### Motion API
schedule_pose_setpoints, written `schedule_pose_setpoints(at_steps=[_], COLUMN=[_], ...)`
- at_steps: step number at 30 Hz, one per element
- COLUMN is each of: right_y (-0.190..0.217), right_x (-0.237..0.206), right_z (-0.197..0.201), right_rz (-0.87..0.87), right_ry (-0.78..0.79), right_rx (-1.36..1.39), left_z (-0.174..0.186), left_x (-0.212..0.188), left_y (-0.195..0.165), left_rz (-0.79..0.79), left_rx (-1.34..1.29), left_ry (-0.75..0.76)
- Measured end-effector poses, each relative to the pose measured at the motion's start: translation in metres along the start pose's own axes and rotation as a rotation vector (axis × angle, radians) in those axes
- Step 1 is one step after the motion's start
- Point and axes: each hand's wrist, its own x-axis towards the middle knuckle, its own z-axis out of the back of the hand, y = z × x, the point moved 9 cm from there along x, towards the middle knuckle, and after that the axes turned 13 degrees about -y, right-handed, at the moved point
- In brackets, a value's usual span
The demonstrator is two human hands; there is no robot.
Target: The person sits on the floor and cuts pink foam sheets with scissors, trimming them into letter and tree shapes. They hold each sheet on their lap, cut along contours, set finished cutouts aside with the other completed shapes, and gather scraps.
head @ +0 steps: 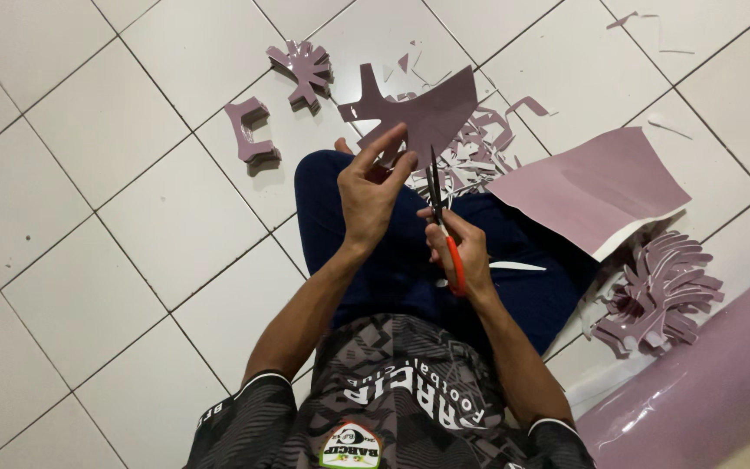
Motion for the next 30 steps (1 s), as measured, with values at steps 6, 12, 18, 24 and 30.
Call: schedule_pose_setpoints(at_steps=[6,12,18,24,30], right_y=[0.015,0.018,0.017,0.02,0.027], right_x=[0.006,0.004,0.002,0.002,0.0], right_z=[-0.003,-0.004,-0.002,0.0,0.002], right_rz=[-0.012,-0.037,-0.048,-0.082,-0.07], right_ry=[0.019,0.018,0.005,-0.054,-0.114], right_rx=[-0.01,0.001,0.022,0.029,-0.075], left_z=[-0.001,-0.001,-0.004,-0.003,-0.005], left_x=[-0.011,-0.012,-0.011,-0.013,-0.01], left_y=[0.002,-0.005,-0.007,-0.006,-0.015], left_rz=[0.109,0.064,0.049,0.081,0.082], left_rx=[-0.066,-0.074,-0.131,-0.151,-0.122], left_ry=[-0.022,-0.005,0.039,0.035,0.084])
